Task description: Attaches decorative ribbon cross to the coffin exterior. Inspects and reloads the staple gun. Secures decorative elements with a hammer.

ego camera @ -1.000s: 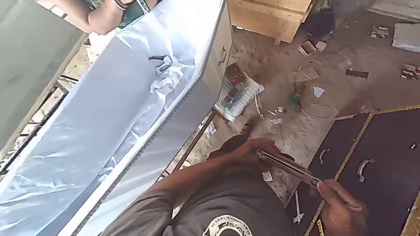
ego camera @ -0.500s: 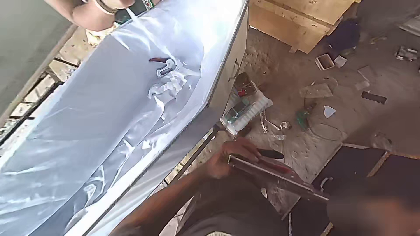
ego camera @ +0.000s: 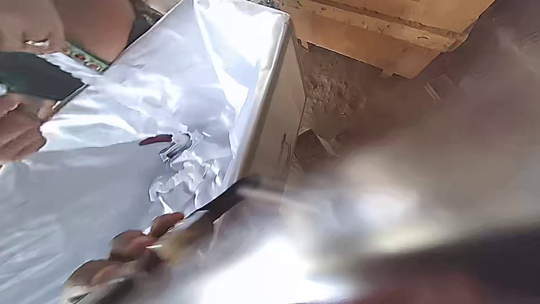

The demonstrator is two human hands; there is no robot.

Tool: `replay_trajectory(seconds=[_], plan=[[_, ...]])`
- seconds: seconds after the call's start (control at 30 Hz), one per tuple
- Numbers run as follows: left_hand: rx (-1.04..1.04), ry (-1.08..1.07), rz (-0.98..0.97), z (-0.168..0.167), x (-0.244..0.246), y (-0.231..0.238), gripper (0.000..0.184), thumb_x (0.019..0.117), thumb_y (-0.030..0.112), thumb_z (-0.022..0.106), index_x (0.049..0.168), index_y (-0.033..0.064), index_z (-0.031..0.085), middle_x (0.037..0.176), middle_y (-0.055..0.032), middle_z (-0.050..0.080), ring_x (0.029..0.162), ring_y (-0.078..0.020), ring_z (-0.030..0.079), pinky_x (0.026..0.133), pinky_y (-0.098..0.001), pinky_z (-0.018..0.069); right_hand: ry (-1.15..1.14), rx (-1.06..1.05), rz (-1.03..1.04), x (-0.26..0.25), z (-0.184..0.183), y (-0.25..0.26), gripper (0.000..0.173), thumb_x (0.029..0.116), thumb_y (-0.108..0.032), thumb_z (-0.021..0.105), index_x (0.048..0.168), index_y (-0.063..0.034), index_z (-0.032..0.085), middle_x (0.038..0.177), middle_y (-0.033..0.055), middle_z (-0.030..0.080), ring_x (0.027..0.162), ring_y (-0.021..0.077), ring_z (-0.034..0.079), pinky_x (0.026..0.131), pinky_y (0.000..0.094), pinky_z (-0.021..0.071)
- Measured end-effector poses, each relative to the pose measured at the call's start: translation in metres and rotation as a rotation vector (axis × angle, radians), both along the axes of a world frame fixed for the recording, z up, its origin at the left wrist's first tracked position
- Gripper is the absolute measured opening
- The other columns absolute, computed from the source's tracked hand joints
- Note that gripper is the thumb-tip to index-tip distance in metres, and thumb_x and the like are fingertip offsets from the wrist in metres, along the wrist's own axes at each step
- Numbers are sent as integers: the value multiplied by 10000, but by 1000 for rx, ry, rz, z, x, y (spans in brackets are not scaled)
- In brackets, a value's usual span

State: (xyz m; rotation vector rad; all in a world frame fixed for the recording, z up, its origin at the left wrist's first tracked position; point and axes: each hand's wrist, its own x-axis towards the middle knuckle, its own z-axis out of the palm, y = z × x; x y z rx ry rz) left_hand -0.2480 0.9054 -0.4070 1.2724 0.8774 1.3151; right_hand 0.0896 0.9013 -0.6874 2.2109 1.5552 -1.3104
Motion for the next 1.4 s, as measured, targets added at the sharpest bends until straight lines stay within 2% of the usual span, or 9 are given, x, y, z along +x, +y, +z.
replay_trajectory(seconds=[0.17, 0.27, 0.37, 0.47, 0.57, 0.73, 0.93, 1.13, 1.4], plan=[[-192, 146, -7, 4, 4, 17, 441, 856, 522, 747, 1216, 268, 731, 1228, 32, 716, 1194, -136, 645, 1045, -386, 509, 51, 125, -33, -35, -121, 82, 462, 1050, -141, 467, 1495, -22, 490, 1494, 252, 513, 1330, 436, 545, 1070, 607, 465], [-155, 160, 5, 1, 7, 26, 498, 828, 498, 781, 1251, 253, 685, 1237, 20, 691, 1184, -151, 634, 1037, -417, 504, 113, 193, -138, -39, -144, 98, 533, 1075, -212, 421, 1580, -51, 372, 1531, 261, 466, 1359, 438, 518, 1109, 595, 437], [-168, 147, 52, 0, 12, 32, 463, 822, 463, 792, 1197, 215, 684, 1158, 1, 693, 1113, -151, 649, 1021, -413, 500, 155, 175, -324, -38, -156, 107, 509, 1090, -356, 400, 1494, -64, 502, 1423, 230, 584, 1309, 398, 574, 1084, 583, 468], [-187, 186, -13, -3, 8, 27, 426, 856, 468, 753, 1216, 243, 714, 1216, 10, 709, 1151, -145, 655, 1035, -397, 503, 27, 143, -10, -36, -160, 106, 434, 1053, -147, 458, 1421, 75, 519, 1449, 316, 513, 1322, 488, 524, 1065, 620, 457], [-214, 165, -18, -3, 9, 27, 439, 843, 486, 768, 1207, 246, 724, 1194, 16, 718, 1129, -138, 668, 1018, -378, 519, -46, 148, 212, -38, -152, 99, 358, 1014, -63, 491, 1320, 103, 577, 1429, 327, 510, 1298, 515, 520, 990, 652, 489], [-199, 53, -101, -4, 3, 26, 365, 930, 419, 702, 1264, 273, 722, 1281, 15, 706, 1238, -157, 633, 1088, -406, 487, 20, 190, 115, -44, -127, 80, 488, 1017, -106, 532, 1490, -2, 472, 1456, 311, 496, 1311, 497, 523, 1009, 656, 477], [-148, -62, -48, -17, -10, 18, 398, 851, 360, 788, 1223, 237, 717, 1230, -44, 716, 1163, -231, 671, 1011, -488, 543, 165, 171, -463, -43, -95, 44, 417, 1024, -341, 564, 1352, -94, 638, 1300, 169, 674, 1220, 340, 638, 1056, 559, 488], [-81, -92, 0, -25, -15, 13, 278, 778, 299, 865, 1005, 215, 729, 1194, -78, 689, 1110, -272, 675, 927, -467, 588, 292, 210, -702, -46, -33, 8, 290, 1001, -295, 630, 1123, -60, 748, 1064, 161, 743, 1032, 307, 704, 963, 535, 534], [161, -72, -149, 4, 6, 6, 213, 882, 231, 803, 1086, 202, 747, 1134, -21, 735, 1163, -236, 669, 1095, -479, 503, 732, 282, -1302, -57, 81, -82, 181, 1030, -137, 589, 1073, 20, 668, 750, 31, 662, 546, 55, 562, 496, 224, 495]])
